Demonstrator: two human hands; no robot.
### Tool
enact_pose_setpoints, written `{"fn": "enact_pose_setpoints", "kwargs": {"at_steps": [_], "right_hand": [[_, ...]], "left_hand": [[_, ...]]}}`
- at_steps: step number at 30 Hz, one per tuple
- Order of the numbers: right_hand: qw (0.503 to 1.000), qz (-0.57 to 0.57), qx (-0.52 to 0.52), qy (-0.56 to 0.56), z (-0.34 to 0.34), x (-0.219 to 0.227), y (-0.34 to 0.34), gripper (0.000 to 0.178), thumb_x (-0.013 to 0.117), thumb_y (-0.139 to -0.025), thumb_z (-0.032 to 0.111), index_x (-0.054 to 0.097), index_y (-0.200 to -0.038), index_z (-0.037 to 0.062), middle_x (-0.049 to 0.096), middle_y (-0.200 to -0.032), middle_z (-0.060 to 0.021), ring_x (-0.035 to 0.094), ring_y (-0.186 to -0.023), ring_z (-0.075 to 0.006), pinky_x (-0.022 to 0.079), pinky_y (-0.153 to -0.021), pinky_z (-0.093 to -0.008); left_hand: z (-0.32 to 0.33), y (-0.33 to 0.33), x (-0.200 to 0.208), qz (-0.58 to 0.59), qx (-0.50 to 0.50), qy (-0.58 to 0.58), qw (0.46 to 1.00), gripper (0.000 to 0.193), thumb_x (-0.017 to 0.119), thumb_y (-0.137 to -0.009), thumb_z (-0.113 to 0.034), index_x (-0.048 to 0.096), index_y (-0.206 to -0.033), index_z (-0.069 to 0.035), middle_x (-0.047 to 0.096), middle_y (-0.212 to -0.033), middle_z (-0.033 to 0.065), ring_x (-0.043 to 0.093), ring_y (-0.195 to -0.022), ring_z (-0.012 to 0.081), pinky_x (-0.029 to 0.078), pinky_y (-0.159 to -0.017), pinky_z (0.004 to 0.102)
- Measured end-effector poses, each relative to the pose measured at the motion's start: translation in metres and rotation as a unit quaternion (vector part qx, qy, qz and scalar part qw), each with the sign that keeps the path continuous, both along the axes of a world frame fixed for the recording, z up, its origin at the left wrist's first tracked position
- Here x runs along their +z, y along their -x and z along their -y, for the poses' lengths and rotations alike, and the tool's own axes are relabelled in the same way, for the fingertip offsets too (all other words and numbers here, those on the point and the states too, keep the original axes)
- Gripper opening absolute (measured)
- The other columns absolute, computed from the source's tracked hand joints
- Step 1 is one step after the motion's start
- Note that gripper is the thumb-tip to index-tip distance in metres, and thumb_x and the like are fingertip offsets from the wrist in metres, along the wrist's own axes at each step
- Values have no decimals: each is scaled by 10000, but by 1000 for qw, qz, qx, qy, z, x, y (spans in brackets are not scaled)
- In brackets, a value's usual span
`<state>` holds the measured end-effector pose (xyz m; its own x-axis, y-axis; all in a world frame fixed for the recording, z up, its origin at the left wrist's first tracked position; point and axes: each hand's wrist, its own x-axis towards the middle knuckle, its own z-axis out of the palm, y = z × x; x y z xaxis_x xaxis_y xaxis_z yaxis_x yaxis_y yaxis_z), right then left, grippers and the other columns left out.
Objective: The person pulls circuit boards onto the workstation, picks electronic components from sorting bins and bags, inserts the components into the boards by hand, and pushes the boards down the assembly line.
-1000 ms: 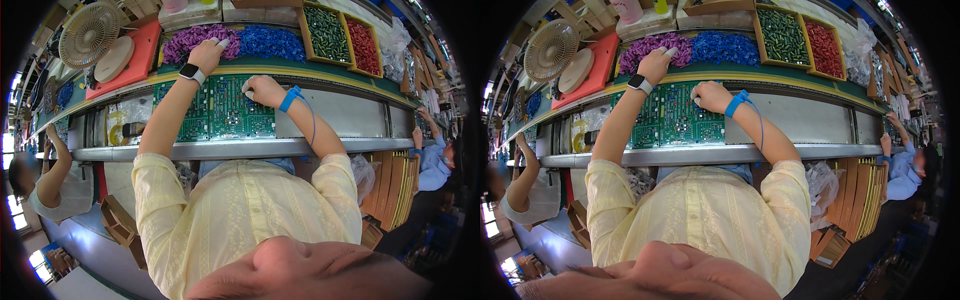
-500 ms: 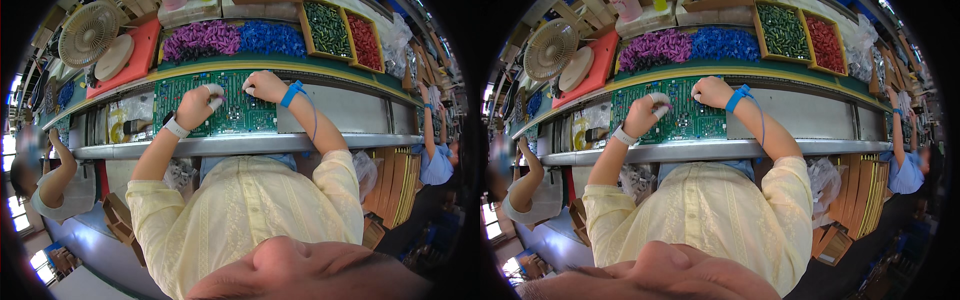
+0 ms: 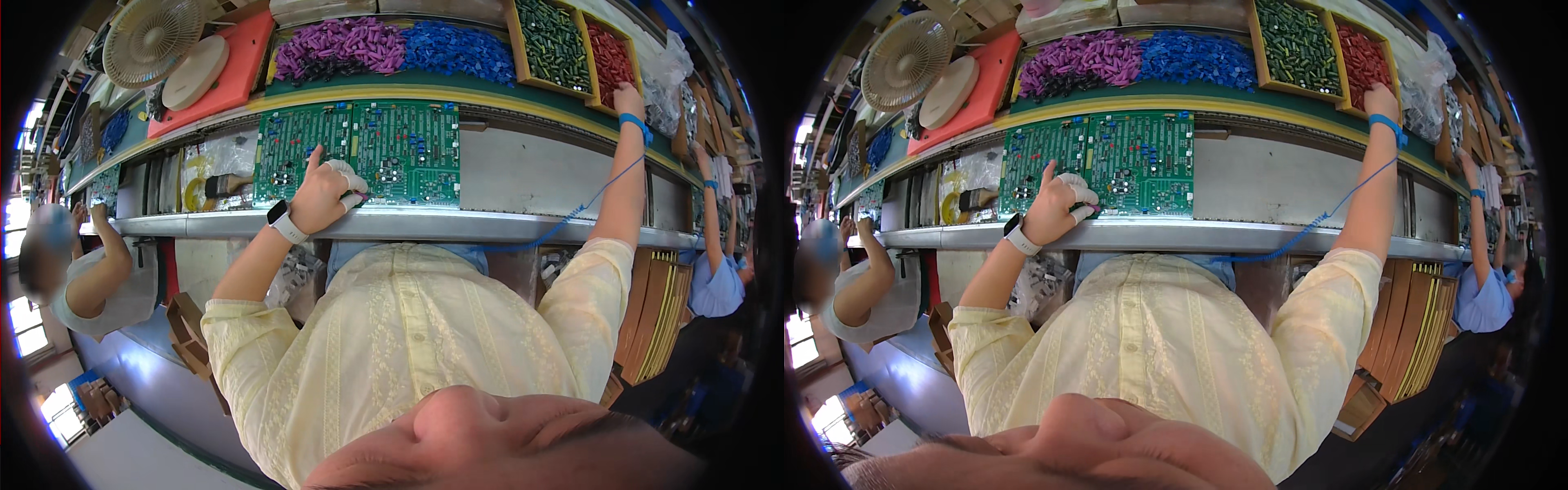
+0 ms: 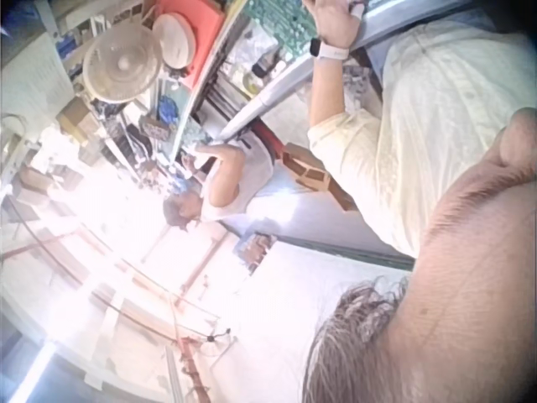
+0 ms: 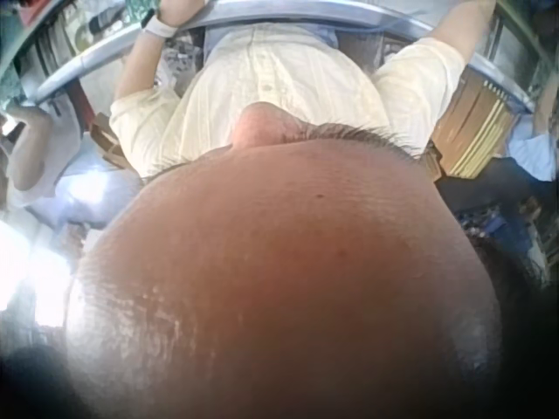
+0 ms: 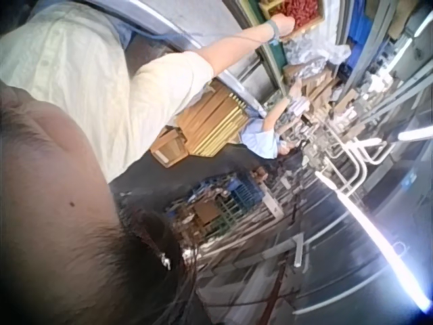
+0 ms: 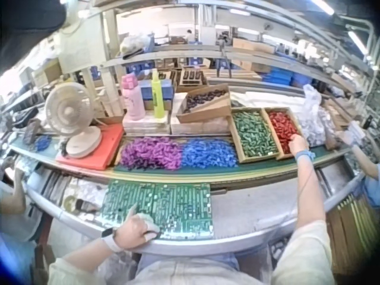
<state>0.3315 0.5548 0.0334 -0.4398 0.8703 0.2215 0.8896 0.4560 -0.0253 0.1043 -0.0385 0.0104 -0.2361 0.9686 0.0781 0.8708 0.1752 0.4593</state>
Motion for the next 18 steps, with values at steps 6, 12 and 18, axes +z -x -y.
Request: {"fn": "enact_pose_setpoints", "kwargs": {"at_steps": [6, 12, 18], "right_hand": [[994, 50, -64, 80, -10, -22, 8, 449, 540, -851, 273, 458, -1279, 165, 538, -1201, -164, 509, -1106, -351, 414, -925, -445], [996, 25, -28, 78, -8, -22, 13, 382, 537, -853, 241, 506, -1217, 128, 558, -1166, -173, 522, -1084, -347, 431, -899, -438], [998, -47, -12, 34, -10, -32, 2, 320, 540, -833, 229, 557, -1129, 110, 594, -1103, -162, 543, -1048, -347, 445, -868, -433]], "left_hand": [[3, -2, -5, -27, -8, -5, 1000, 134, 662, -713, -147, 668, -847, -148, 594, -803, 39, 553, -904, 218, 204, -1031, 554], [4, -2, -6, -48, -44, -17, 998, 123, 661, -706, -131, 658, -827, -154, 584, -766, 25, 555, -883, 201, 244, -1022, 516], [-2, -5, 2, -68, -64, 4, 996, 107, 640, -725, -162, 664, -829, -157, 598, -756, 30, 561, -863, 203, 267, -1016, 497]]}}
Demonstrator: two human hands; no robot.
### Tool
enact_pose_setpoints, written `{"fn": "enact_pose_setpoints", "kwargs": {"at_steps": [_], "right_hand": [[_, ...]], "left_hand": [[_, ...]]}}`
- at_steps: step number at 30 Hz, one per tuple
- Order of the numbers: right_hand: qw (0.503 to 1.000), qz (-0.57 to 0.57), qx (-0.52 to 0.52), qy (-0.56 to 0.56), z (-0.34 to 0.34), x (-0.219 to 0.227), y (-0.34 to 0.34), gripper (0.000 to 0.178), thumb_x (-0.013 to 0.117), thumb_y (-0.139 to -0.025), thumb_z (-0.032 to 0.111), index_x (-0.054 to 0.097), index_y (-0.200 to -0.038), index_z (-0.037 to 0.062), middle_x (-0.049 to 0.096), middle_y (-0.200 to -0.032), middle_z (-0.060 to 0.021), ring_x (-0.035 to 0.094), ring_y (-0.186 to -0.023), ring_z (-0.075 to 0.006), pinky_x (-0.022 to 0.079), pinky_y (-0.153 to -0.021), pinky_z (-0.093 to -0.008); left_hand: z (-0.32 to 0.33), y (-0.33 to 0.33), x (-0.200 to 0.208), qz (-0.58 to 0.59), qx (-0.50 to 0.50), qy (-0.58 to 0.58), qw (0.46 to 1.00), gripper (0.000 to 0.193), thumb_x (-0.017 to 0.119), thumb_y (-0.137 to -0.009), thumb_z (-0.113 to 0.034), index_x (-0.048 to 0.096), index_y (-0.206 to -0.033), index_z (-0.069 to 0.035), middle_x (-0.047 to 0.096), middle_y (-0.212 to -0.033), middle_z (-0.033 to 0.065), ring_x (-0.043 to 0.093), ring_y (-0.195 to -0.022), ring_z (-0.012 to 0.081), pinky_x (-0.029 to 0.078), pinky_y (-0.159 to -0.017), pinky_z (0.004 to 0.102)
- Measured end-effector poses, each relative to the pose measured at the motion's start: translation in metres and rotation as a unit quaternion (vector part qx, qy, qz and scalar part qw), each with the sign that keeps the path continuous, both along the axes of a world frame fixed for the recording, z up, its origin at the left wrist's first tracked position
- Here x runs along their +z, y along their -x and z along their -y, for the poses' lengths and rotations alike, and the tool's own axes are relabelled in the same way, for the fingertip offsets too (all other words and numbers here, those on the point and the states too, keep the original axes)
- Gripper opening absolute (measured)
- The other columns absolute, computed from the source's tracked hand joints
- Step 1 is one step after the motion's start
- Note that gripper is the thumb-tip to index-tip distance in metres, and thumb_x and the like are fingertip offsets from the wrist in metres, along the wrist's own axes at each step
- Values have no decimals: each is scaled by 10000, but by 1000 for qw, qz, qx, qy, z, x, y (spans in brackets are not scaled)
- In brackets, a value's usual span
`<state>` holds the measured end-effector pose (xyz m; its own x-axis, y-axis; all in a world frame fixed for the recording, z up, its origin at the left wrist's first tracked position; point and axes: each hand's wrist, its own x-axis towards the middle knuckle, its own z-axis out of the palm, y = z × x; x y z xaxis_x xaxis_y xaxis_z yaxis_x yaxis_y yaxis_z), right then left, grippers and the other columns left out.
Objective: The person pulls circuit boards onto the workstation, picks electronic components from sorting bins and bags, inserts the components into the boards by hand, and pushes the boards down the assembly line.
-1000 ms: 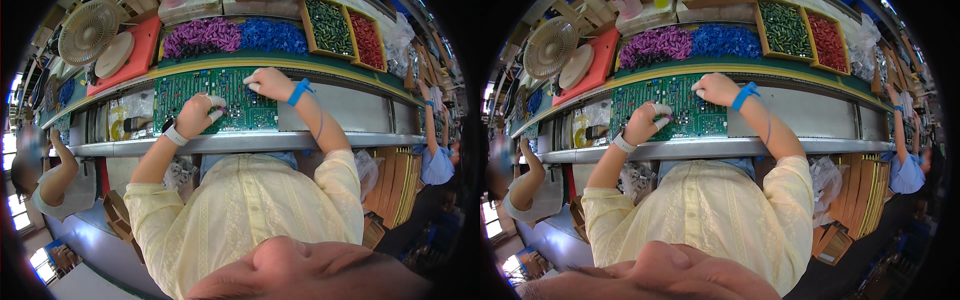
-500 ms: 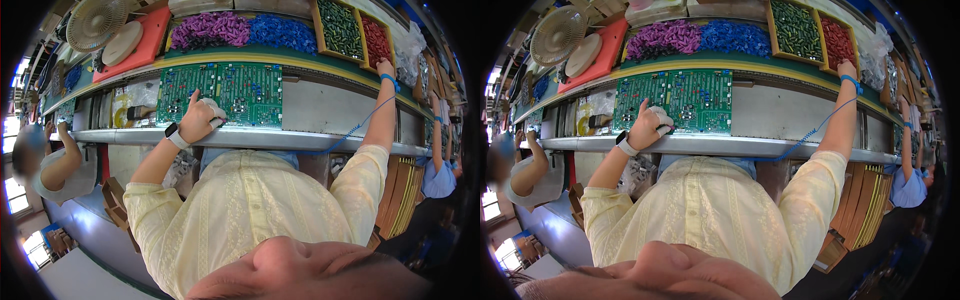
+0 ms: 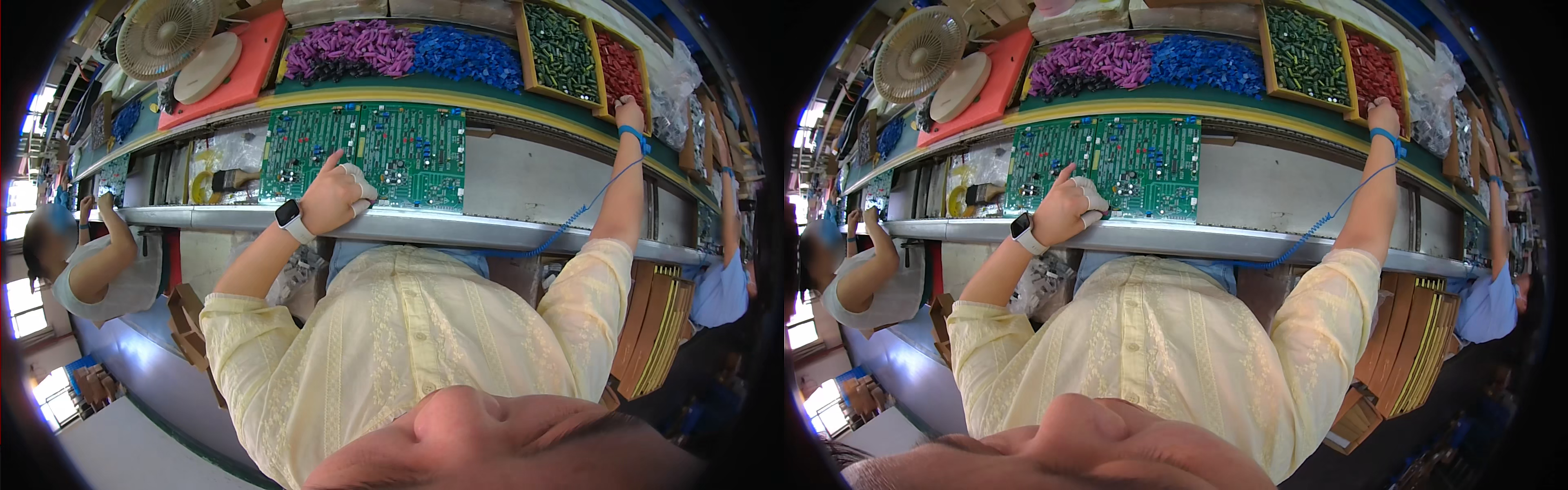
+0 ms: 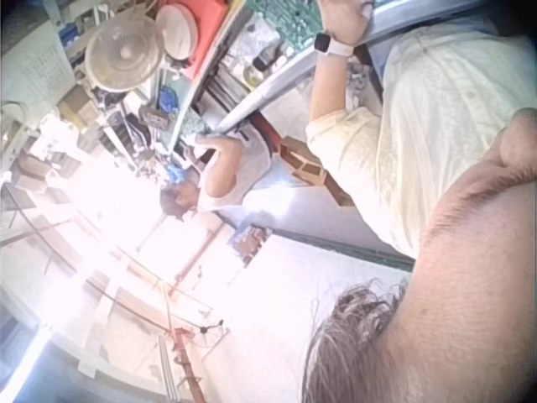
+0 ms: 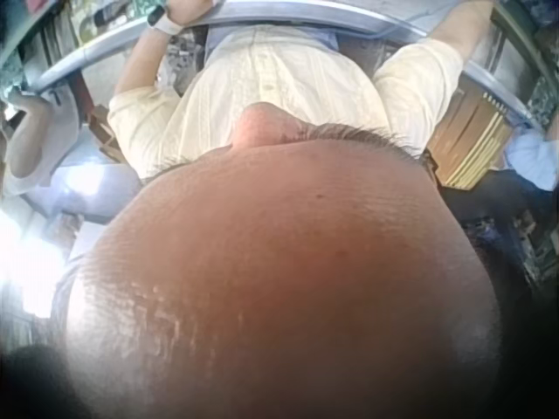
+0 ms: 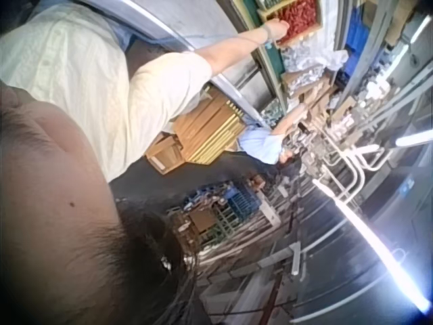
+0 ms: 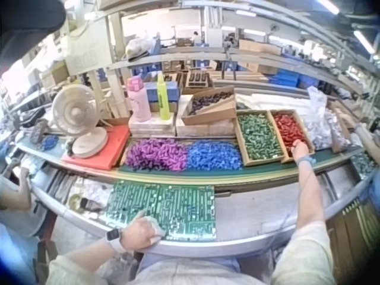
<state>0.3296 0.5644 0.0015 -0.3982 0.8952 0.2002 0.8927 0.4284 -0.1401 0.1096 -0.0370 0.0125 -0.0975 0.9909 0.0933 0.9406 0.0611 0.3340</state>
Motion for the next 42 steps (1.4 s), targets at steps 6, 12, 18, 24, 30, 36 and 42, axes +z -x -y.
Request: {"fn": "enact_pose_setpoints", "kwargs": {"at_steps": [6, 12, 18, 24, 30, 36, 42], "right_hand": [[967, -242, -31, -72, 33, 16, -6, 408, 602, -774, 309, 557, -1136, 126, 614, -1064, -155, 575, -992, -321, 439, -857, -406], [841, -318, 392, 196, 241, 30, 29, 230, 602, -772, 12, 611, -993, 73, 606, -948, -63, 577, -854, -170, 464, -786, -274], [821, -117, 509, 231, 370, 30, 21, 255, 597, -738, 16, 588, -988, 65, 572, -885, -86, 572, -752, -233, 469, -673, -316], [820, -31, 562, 101, 377, 17, 31, 210, 638, -692, 94, 609, -895, 48, 574, -828, -101, 554, -769, -287, 450, -708, -379], [834, -31, 542, 96, 381, 20, 36, 124, 602, -678, 99, 609, -788, 40, 573, -742, -108, 551, -759, -288, 428, -704, -400], [834, -4, 543, 94, 382, 21, 39, 131, 612, -672, 100, 608, -788, 39, 585, -767, -111, 551, -773, -290, 424, -716, -396], [840, 9, 529, 120, 380, 21, 38, 178, 647, -674, 142, 608, -820, 46, 596, -811, -112, 550, -813, -297, 417, -757, -392]], "left_hand": [[-15, 18, 24, 40, 21, -64, 997, 245, 656, -734, -179, 632, -975, -140, 618, -823, 61, 560, -893, 248, 304, -983, 494], [-46, 42, 35, 71, 69, -167, 981, 220, 650, -745, -134, 628, -954, -68, 636, -919, 124, 573, -899, 305, 400, -863, 396], [-89, 43, 17, 51, 72, -255, 963, 213, 646, -755, -151, 632, -953, -72, 631, -954, 116, 568, -925, 299, 392, -873, 401], [-100, 40, -3, 78, 90, -256, 959, 221, 627, -772, -194, 636, -974, -108, 624, -999, 88, 561, -956, 283, 337, -945, 455], [-96, 39, -10, 64, 106, -247, 961, 223, 632, -780, -181, 630, -986, -97, 621, -1022, 91, 556, -988, 285, 331, -970, 439], [-96, 40, -11, 64, 104, -231, 965, 239, 625, -787, -196, 627, -1006, -101, 618, -1030, 93, 552, -998, 281, 321, -979, 440], [-96, 39, -12, 64, 96, -235, 965, 245, 624, -786, -190, 627, -1011, -95, 616, -1029, 104, 552, -994, 283, 322, -979, 434]]}}
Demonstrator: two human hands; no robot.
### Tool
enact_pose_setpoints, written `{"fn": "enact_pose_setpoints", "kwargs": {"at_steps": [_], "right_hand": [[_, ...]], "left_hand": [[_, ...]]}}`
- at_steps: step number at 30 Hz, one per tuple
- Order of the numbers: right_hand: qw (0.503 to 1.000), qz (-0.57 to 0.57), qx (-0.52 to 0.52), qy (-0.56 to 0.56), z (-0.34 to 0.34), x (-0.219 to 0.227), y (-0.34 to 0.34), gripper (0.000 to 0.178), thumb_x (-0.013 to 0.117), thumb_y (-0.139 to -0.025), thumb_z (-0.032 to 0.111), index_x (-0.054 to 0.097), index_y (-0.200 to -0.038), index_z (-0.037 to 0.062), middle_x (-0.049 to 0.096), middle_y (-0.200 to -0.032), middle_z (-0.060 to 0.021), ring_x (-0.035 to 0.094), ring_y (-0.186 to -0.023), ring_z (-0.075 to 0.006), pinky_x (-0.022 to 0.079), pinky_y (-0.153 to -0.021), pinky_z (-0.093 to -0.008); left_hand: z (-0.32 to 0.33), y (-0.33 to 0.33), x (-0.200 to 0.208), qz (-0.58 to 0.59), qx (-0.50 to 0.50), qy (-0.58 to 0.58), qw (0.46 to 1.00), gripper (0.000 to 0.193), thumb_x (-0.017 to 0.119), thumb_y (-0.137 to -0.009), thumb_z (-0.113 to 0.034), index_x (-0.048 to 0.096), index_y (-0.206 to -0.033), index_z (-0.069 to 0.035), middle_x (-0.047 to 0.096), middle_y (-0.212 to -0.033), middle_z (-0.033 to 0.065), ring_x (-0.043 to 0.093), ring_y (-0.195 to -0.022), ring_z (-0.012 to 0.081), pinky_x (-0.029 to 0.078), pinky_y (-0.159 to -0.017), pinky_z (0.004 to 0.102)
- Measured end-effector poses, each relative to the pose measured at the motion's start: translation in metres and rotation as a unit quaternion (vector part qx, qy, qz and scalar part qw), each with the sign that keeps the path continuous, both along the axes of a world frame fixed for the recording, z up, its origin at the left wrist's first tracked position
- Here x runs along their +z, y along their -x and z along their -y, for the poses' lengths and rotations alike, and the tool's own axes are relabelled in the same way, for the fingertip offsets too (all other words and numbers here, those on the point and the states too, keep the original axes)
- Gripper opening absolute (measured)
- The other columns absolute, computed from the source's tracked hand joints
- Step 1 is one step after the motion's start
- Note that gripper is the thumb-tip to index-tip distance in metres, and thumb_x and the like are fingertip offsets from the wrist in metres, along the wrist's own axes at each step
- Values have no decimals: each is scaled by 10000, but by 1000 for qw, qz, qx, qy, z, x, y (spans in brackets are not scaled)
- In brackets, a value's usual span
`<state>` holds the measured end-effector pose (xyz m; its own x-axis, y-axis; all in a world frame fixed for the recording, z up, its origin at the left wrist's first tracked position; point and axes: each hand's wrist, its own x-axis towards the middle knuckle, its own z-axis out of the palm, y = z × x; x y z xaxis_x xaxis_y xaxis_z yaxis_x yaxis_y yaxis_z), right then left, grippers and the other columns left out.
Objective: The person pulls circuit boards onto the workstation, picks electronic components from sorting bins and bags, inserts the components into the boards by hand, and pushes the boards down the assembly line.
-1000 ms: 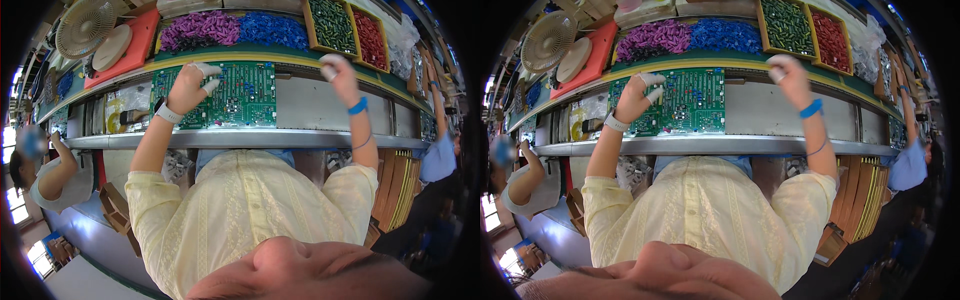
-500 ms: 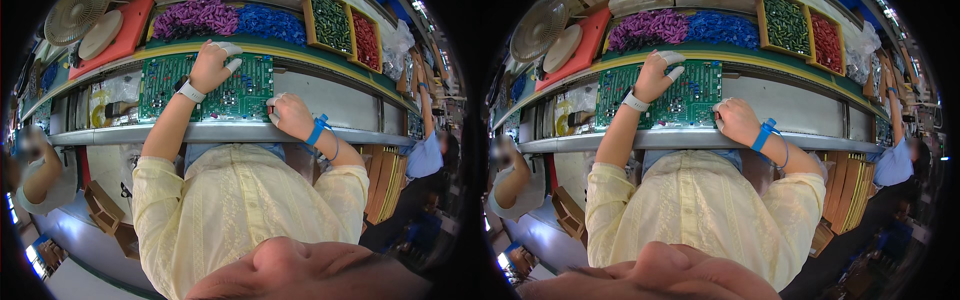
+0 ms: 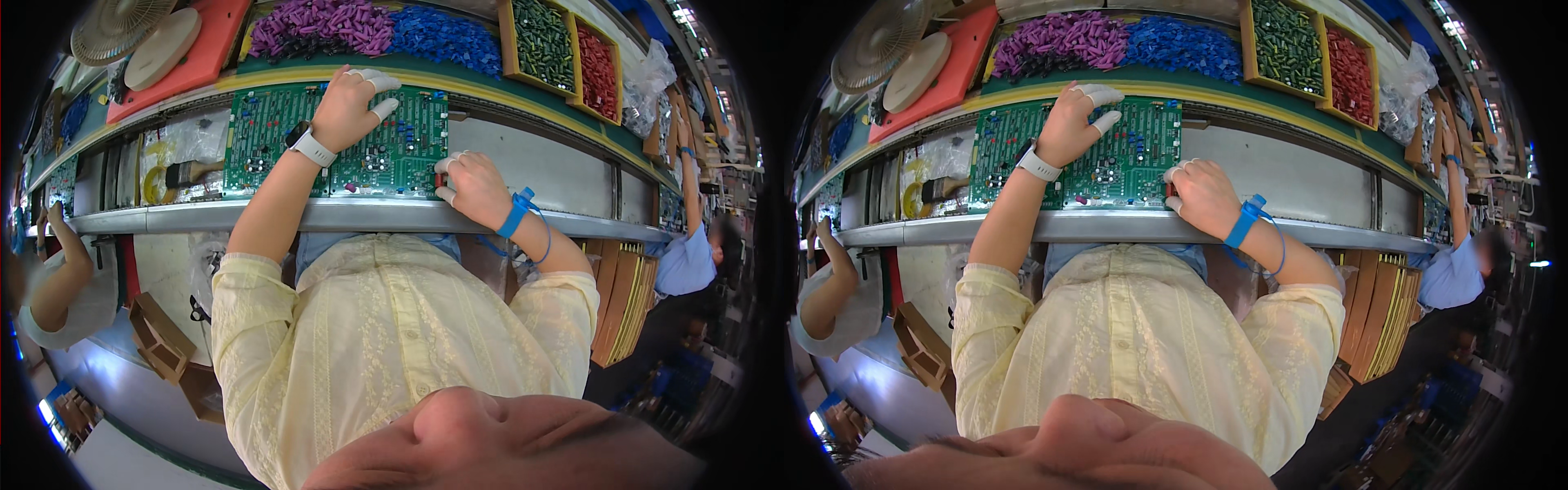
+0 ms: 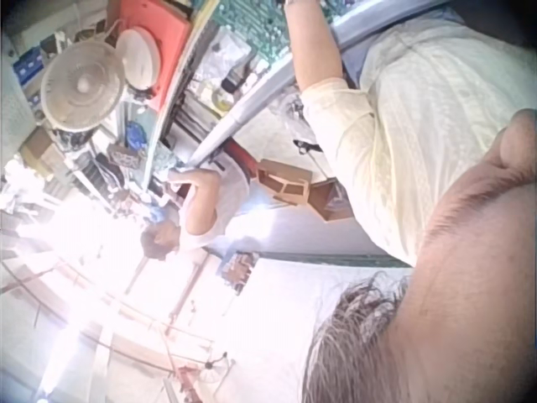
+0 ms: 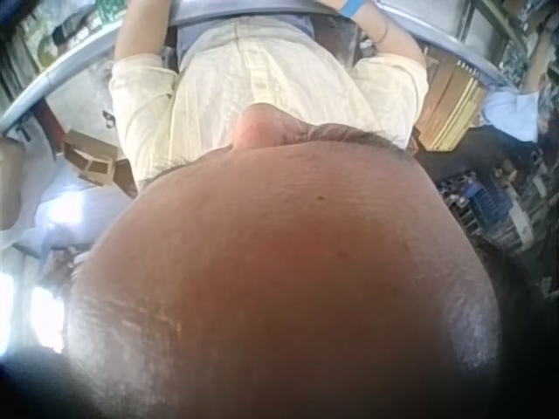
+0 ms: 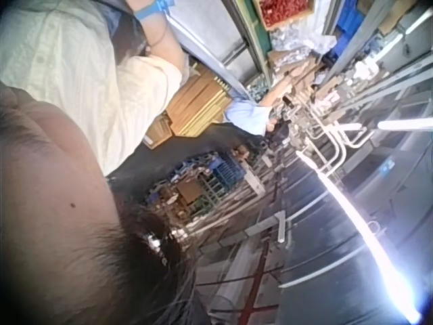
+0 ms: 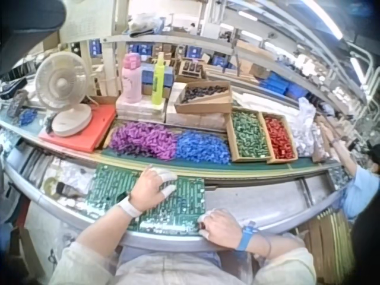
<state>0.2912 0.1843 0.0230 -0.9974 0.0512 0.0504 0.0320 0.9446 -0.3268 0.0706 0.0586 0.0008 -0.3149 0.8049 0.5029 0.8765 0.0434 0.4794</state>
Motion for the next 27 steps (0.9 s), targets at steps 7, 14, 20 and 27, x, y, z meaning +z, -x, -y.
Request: {"fn": "enact_pose_setpoints", "kwargs": {"at_steps": [7, 14, 20, 27], "right_hand": [[959, -63, -273, -52, -157, 34, 48, 228, 609, -769, 204, 626, -954, 72, 607, -974, -182, 596, -883, -317, 483, -751, -383], [910, -4, -381, -162, -264, 1, 64, 355, 588, -822, 207, 531, -1158, 106, 563, -1081, -219, 568, -950, -367, 472, -815, -452], [911, -1, -383, -154, -273, -7, 80, 327, 535, -869, 203, 503, -1178, 99, 533, -1118, -218, 553, -966, -388, 483, -815, -479], [910, -16, -384, -155, -281, -9, 83, 258, 532, -856, 174, 541, -1040, -7, 579, -1018, -224, 577, -905, -390, 498, -767, -471]], "left_hand": [[5, -1, 6, 29, -14, -17, 999, 231, 640, -761, -157, 635, -969, -57, 626, -989, 119, 563, -950, 295, 379, -907, 390], [-4, -6, 14, 7, -24, -10, 1000, 228, 647, -752, -139, 637, -961, -47, 627, -988, 127, 563, -942, 308, 410, -870, 384], [-7, -6, 15, 19, -31, 14, 999, 247, 648, -756, -124, 630, -988, -41, 623, -1018, 127, 554, -970, 312, 423, -876, 379], [-13, -12, 16, 11, -40, -11, 999, 203, 651, -731, -134, 642, -911, -40, 636, -947, 135, 574, -911, 313, 426, -824, 400]]}}
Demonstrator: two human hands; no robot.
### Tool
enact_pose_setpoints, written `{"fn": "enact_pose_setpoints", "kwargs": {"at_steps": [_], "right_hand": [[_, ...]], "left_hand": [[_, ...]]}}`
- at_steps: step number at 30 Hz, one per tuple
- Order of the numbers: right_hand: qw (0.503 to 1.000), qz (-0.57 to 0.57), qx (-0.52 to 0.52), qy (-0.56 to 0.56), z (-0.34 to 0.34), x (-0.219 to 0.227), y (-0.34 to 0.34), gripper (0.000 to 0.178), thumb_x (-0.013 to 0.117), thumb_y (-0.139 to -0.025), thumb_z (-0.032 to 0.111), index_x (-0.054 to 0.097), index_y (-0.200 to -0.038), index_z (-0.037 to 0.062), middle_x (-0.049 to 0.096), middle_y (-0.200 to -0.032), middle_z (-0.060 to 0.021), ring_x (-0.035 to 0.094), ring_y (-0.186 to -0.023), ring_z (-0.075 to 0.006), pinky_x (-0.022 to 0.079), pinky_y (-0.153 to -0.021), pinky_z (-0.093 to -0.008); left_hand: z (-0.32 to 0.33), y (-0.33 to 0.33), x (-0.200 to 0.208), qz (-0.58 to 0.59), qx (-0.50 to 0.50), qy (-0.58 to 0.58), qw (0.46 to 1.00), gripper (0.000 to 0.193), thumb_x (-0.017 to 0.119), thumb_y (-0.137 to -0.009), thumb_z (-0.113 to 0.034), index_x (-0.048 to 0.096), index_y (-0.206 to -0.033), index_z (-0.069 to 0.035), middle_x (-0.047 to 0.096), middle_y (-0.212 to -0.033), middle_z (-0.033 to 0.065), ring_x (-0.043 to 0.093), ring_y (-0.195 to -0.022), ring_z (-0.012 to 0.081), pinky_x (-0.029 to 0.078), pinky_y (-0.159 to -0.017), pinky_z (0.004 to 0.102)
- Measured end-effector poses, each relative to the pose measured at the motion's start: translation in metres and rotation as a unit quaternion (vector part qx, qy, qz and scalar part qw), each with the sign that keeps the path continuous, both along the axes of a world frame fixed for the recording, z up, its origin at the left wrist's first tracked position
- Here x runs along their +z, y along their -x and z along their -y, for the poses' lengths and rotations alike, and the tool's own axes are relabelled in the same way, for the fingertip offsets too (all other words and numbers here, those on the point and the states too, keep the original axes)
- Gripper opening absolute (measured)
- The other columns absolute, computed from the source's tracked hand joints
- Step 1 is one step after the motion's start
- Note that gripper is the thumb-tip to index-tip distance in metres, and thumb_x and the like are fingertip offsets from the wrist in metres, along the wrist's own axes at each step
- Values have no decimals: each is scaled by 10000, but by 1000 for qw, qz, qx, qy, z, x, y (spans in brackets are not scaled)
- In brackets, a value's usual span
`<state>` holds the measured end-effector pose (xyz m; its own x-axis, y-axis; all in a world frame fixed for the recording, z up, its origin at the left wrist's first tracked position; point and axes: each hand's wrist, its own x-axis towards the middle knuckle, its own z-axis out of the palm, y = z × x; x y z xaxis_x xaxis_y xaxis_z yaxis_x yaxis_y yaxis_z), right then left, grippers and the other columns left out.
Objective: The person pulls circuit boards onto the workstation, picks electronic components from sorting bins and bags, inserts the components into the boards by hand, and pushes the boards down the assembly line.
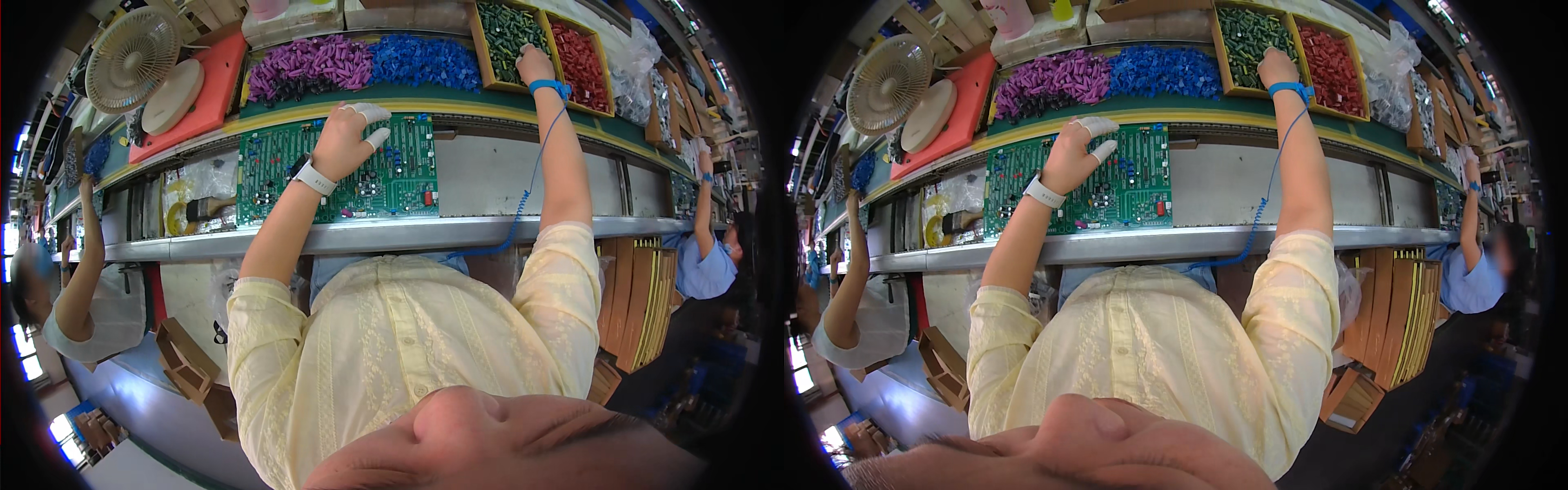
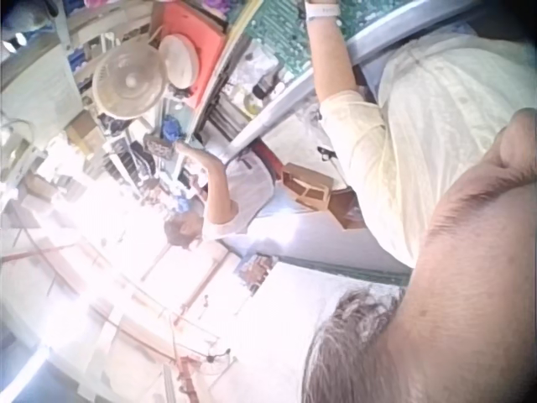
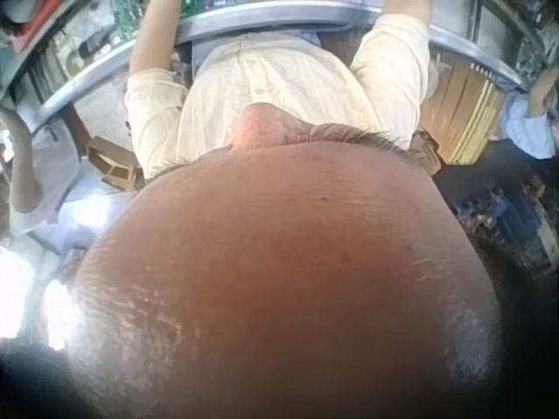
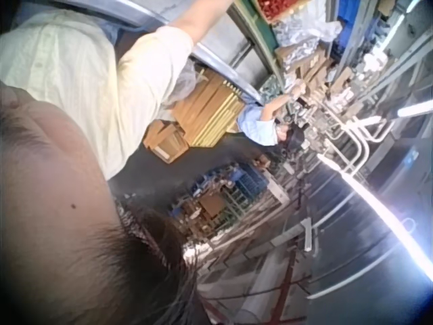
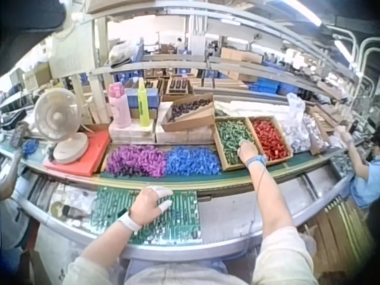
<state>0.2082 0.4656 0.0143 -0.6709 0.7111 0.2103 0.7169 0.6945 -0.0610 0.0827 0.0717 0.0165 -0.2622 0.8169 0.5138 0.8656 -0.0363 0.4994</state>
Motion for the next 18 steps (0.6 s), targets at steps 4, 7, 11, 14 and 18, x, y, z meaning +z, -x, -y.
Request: {"fn": "enact_pose_setpoints", "kwargs": {"at_steps": [4, 7, 11, 14, 18], "right_hand": [[1000, -13, 0, 4, -8, -6, 1, 211, 511, -837, 127, 562, -948, -45, 594, -963, -242, 586, -870, -393, 497, -753, -469], [999, -35, 0, 19, -8, -4, -5, 204, 507, -825, 114, 575, -935, -44, 596, -952, -253, 585, -871, -392, 492, -759, -467], [989, -147, 26, 22, 19, 8, -18, 238, 560, -791, 131, 596, -963, -30, 608, -939, -242, 590, -881, -367, 488, -757, -438], [958, -240, 113, 110, 93, 20, -15, 280, 631, -741, 127, 612, -1000, 21, 622, -963, -194, 605, -870, -327, 488, -757, -381], [876, -292, 328, 199, 205, 16, -25, 260, 622, -736, 66, 582, -991, 40, 600, -938, -144, 598, -815, -297, 487, -727, -360]], "left_hand": [[-2, -2, 1, -1, -13, -1, 1000, 207, 648, -733, -135, 642, -917, -40, 635, -951, 139, 573, -915, 311, 425, -827, 400], [-4, -4, 2, -8, -16, 13, 1000, 214, 647, -738, -146, 641, -924, -40, 634, -957, 138, 574, -926, 306, 427, -836, 395], [-3, -7, 7, 20, -11, 6, 1000, 226, 650, -735, -147, 641, -934, -42, 631, -965, 143, 566, -943, 313, 424, -850, 396], [-3, -15, 4, 60, -7, 13, 998, 278, 651, -748, -135, 622, -1007, -37, 638, -973, 138, 588, -927, 300, 445, -838, 373], [-23, -34, -1, 276, 5, 8, 961, 372, 646, -791, -151, 557, -1125, -12, 658, -957, 134, 640, -852, 217, 491, -756, 300]]}}
